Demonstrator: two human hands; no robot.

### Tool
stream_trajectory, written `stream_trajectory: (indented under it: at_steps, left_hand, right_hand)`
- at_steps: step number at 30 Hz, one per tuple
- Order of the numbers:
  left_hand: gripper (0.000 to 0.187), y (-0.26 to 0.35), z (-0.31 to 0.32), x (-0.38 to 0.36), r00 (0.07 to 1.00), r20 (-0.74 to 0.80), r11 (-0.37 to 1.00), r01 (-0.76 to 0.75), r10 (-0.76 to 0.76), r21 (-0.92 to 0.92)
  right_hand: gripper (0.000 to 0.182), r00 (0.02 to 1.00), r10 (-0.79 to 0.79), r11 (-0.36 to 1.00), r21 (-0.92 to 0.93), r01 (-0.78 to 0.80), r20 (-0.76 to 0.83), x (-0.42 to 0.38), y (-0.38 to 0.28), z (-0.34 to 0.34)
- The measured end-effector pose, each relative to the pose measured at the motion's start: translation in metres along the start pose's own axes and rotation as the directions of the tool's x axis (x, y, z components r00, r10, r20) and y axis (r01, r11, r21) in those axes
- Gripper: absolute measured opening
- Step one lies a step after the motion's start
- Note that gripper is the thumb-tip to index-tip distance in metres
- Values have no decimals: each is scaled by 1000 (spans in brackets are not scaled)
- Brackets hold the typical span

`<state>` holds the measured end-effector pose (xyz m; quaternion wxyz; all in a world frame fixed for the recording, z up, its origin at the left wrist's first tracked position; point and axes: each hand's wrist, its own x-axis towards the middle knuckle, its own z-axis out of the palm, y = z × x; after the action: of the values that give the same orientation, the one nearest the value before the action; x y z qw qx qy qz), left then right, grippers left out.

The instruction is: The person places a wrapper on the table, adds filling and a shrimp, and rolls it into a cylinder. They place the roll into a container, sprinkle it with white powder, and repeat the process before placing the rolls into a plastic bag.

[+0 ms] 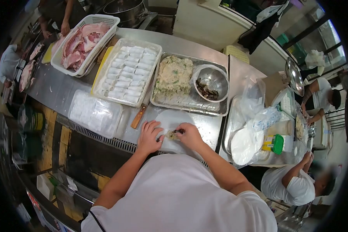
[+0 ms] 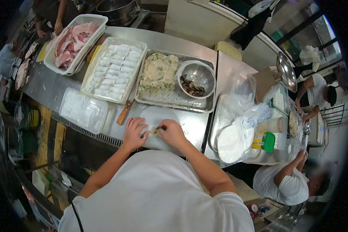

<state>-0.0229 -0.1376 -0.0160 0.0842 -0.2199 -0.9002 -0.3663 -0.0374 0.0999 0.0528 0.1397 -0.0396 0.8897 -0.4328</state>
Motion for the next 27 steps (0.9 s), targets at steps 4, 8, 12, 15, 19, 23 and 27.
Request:
stream_trajectory:
  at_steps: [4,8,12,15,19,23,27]
  left_hand:
    - [32,0,-1,1,1000,-3,1000,-6,6,1]
    - [31,-1,1,-1,1000,-12,1000,-11,11,-1]
    - [31,0,0,-1,1000,1,1000,-5,5,-3]
    - [34,-5,3,-2,999,-25,998,39,-40,-45]
    - [41,-8,11,4,969,-137,977,196,-206,-83]
    - [37,2,3,26,927,2,920,372,-375,123]
    - [24,-5,0,39,907,107,911,393,-407,127]
  right_hand:
    - [15,979,-192,928,-337,160,-63,-10,3,15]
    - [16,970,-240,907,-364,212,-31,-11,15,17]
    - [16,939,-342,843,-426,328,47,-3,28,30]
    - [16,933,-360,833,-453,319,-4,-12,23,23]
    - [19,949,-126,929,-369,11,-290,-20,32,0]
    - [27,909,234,925,-208,-317,-345,-12,61,0]
    - [25,890,348,930,-7,-366,-293,-12,56,6]
